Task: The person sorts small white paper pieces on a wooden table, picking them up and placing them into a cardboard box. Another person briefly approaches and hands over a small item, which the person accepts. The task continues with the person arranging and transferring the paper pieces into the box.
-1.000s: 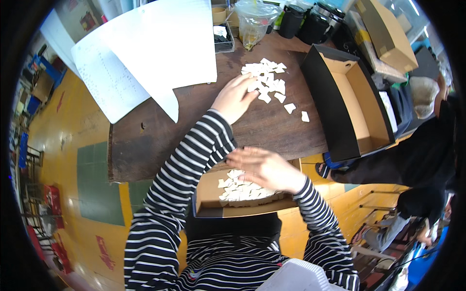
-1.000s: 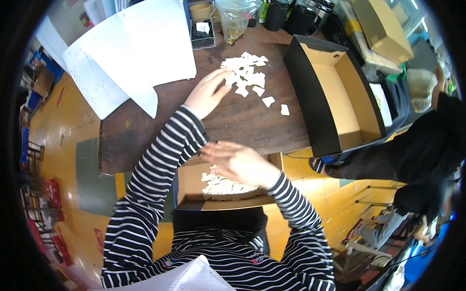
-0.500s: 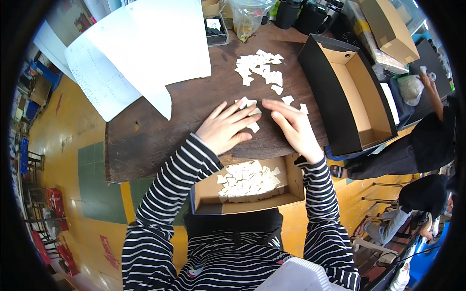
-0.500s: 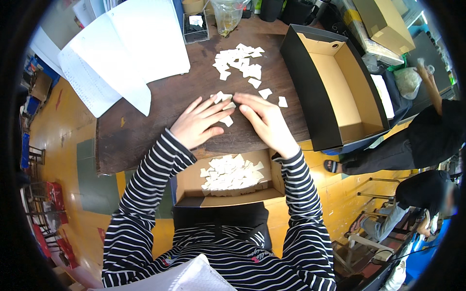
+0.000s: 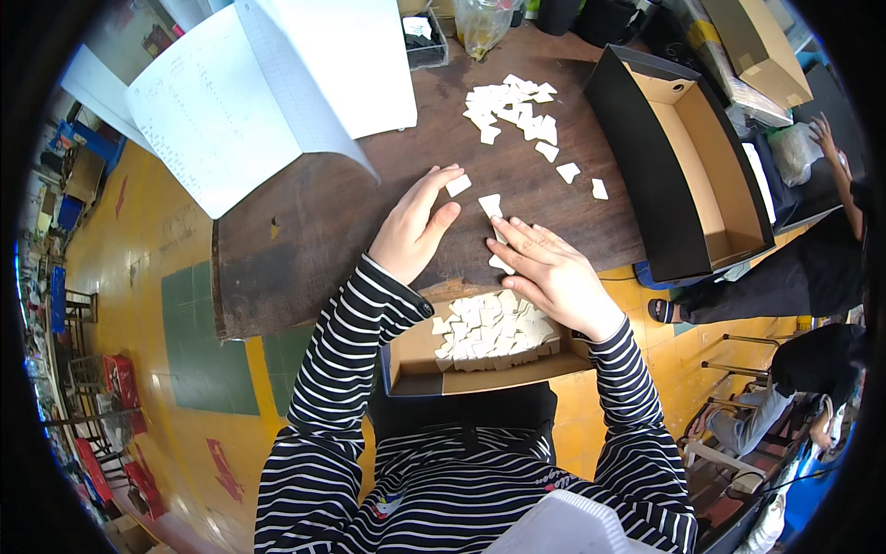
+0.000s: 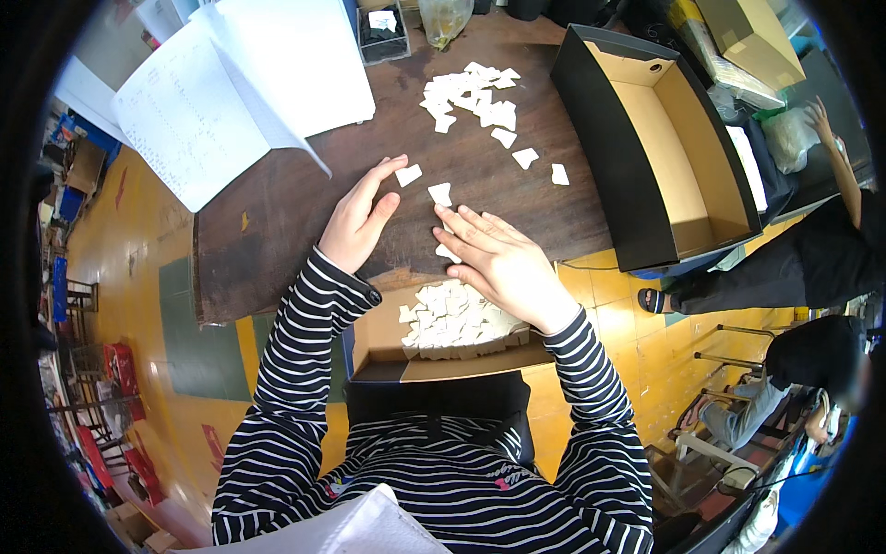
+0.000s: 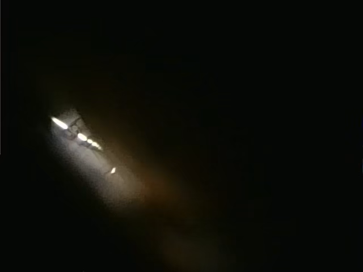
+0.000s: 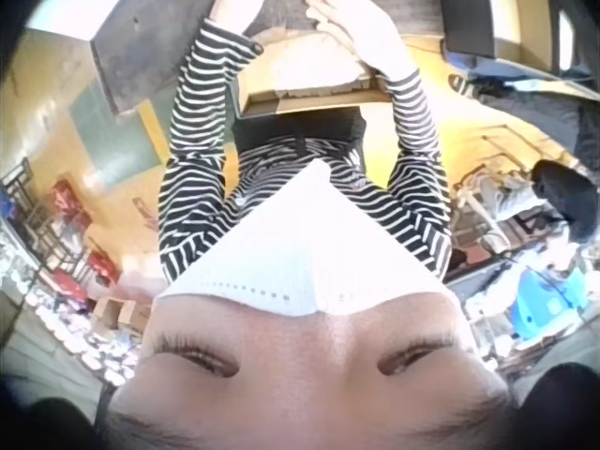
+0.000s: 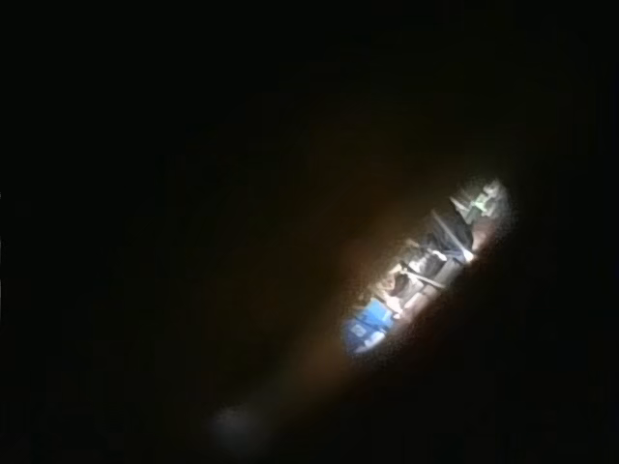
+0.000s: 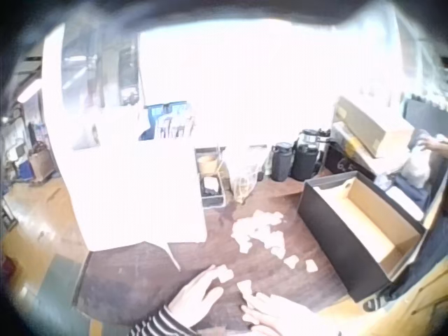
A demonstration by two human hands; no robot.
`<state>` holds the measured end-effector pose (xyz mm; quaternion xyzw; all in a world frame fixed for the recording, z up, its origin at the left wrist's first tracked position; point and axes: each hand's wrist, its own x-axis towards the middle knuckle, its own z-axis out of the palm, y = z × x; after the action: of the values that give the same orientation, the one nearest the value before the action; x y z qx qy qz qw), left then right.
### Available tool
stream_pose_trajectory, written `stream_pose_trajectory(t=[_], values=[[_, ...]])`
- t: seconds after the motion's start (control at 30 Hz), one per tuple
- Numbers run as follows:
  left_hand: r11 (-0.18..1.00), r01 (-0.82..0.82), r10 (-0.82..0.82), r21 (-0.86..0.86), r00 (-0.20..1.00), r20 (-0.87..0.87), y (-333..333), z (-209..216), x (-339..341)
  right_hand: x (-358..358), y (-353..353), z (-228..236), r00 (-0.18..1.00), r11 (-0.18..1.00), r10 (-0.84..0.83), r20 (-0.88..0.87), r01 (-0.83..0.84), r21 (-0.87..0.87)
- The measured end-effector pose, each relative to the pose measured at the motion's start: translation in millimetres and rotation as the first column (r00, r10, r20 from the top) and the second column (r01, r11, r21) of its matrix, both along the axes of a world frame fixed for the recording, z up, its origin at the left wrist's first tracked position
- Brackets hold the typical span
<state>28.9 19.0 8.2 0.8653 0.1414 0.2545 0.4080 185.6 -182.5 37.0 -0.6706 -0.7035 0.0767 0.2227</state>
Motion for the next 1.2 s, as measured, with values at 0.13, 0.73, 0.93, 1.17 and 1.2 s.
stream_pose_trajectory(t=[0.13, 0.73, 0.93, 1.17, 1.2], values=[[0.998, -0.010, 0.012, -0.062, 1.000, 0.023, -0.2, 0.4, -0.7, -1.1, -16.3, 6.7, 0.984, 0.979, 0.141, -0.110, -0.155, -0.136], [0.998, -0.058, 0.057, -0.015, 0.994, -0.098, 27.9, -5.7, 22.4, 1.9, 73.9, -24.5, 0.929, 0.925, 0.369, -0.026, -0.364, 0.105], [0.961, 0.073, 0.031, 0.269, 0.931, -0.363, 46.1, -0.3, 91.6, -29.4, 0.3, -12.8, 0.832, 0.865, 0.476, -0.286, -0.502, -0.018], [0.894, 0.140, 0.041, 0.426, 0.920, -0.389, 54.6, -21.4, 113.7, -5.3, -33.4, 15.0, 0.723, 0.909, 0.296, -0.625, -0.414, -0.049], [0.885, 0.168, 0.016, 0.435, 0.921, -0.388, 52.9, -22.4, 107.2, 1.7, -30.6, 19.0, 0.738, 0.927, 0.335, -0.586, -0.369, 0.066]])
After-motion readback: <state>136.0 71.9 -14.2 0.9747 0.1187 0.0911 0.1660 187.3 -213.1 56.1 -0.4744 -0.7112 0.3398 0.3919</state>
